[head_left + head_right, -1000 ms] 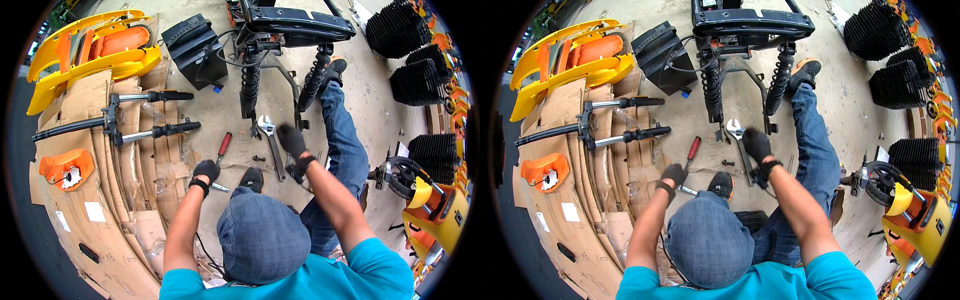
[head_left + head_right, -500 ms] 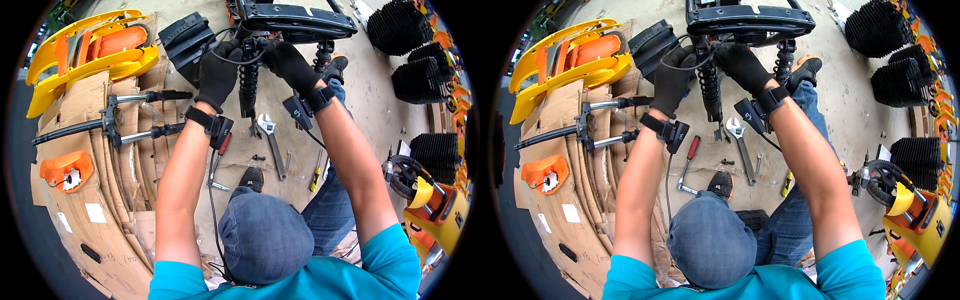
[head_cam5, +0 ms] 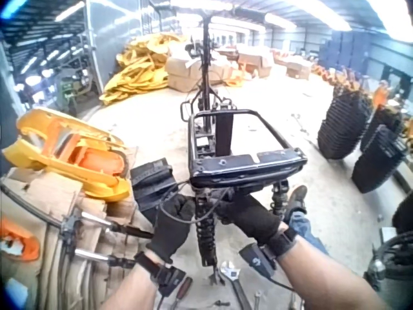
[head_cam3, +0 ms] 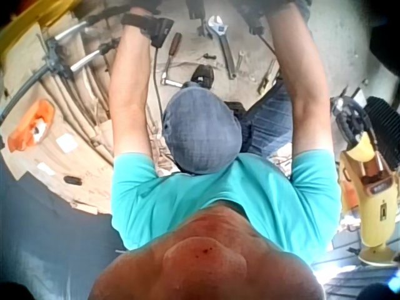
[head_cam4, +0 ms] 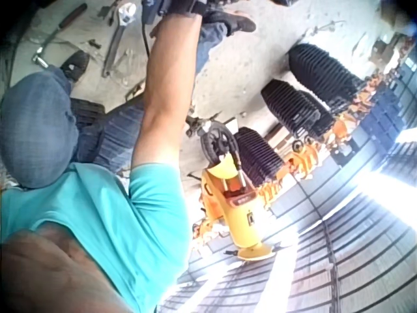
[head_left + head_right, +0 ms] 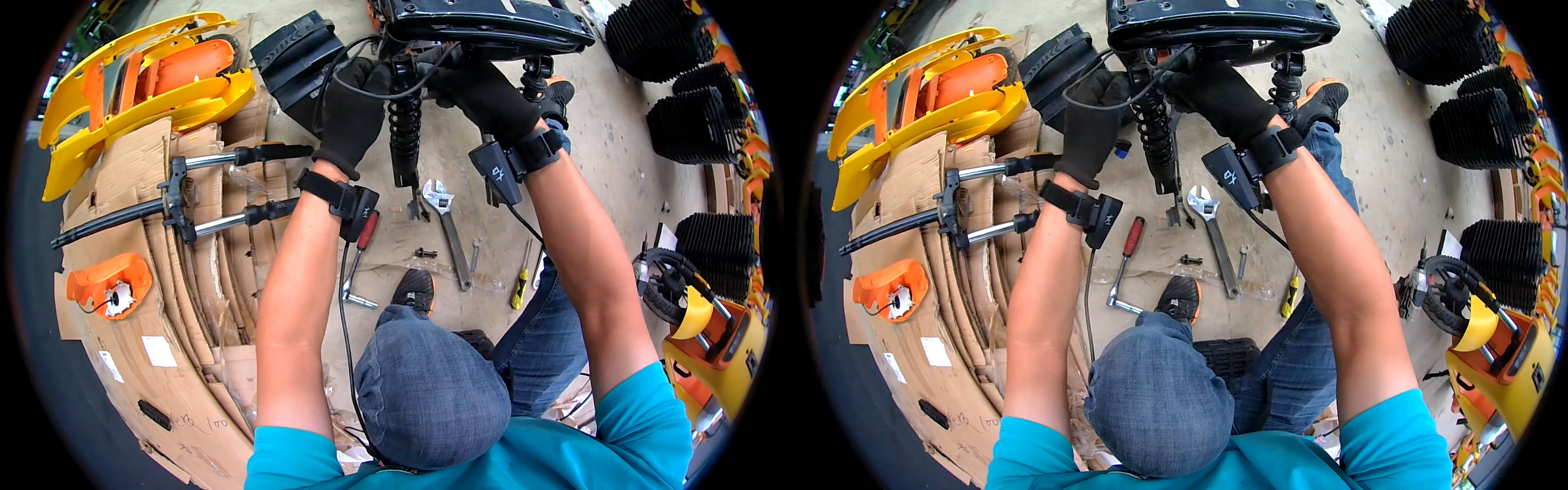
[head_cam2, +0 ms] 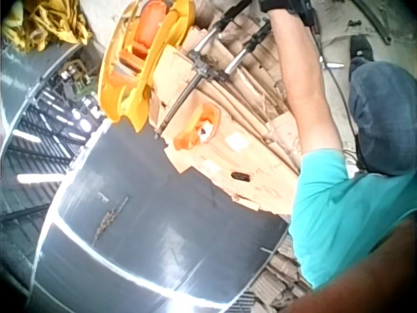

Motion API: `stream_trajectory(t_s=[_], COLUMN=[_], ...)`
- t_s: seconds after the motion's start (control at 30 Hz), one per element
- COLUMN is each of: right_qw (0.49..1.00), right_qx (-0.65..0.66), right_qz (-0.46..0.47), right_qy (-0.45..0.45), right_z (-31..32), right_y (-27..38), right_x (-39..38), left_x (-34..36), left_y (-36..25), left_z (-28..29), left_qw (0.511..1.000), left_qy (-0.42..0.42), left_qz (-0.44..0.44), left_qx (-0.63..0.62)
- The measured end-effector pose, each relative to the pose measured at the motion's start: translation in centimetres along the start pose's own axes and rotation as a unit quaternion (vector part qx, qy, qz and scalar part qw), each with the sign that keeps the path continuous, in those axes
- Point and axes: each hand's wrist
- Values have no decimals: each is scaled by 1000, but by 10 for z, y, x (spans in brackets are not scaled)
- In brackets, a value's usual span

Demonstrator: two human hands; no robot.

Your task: The person uses a socket wrench and an adjustable wrench to loosen and remove hardware from a motorcycle frame, and then removes and handles small components by hand.

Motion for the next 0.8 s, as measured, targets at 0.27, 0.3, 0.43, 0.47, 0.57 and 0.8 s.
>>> stream_trajectory(t_s=[0.27, 0.3, 0.43, 0.47, 0.57, 0.8], right_qw=[989, 990, 997, 994, 999, 991], right_qx=[136, 126, -79, -103, -19, -113], right_qz=[-43, -55, 8, 23, 44, 69], right_qy=[-43, -32, -24, -25, -14, -12], right_z=[-2, -1, 2, 4, 0, 7], right_y=[-11, -13, -27, -29, -16, -29], right_x=[-4, -2, 4, 4, -1, 0], left_x=[0, 0, -11, -9, -8, -6], left_y=[-4, -3, -3, -2, 3, 9], left_z=[0, 0, -7, -6, 4, 6], left_qw=[999, 1000, 997, 999, 998, 946], left_qy=[3, -2, -31, -20, 13, 56], left_qz=[37, 29, -4, -28, -44, -105], left_qx=[18, -12, -77, -34, 49, 300])
Point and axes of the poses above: each hand's wrist, its own x-axis towards the middle knuckle, its own z-axis out of the back of the hand, y = z × x, and after that the axes turned 13 degrees about y, right-handed
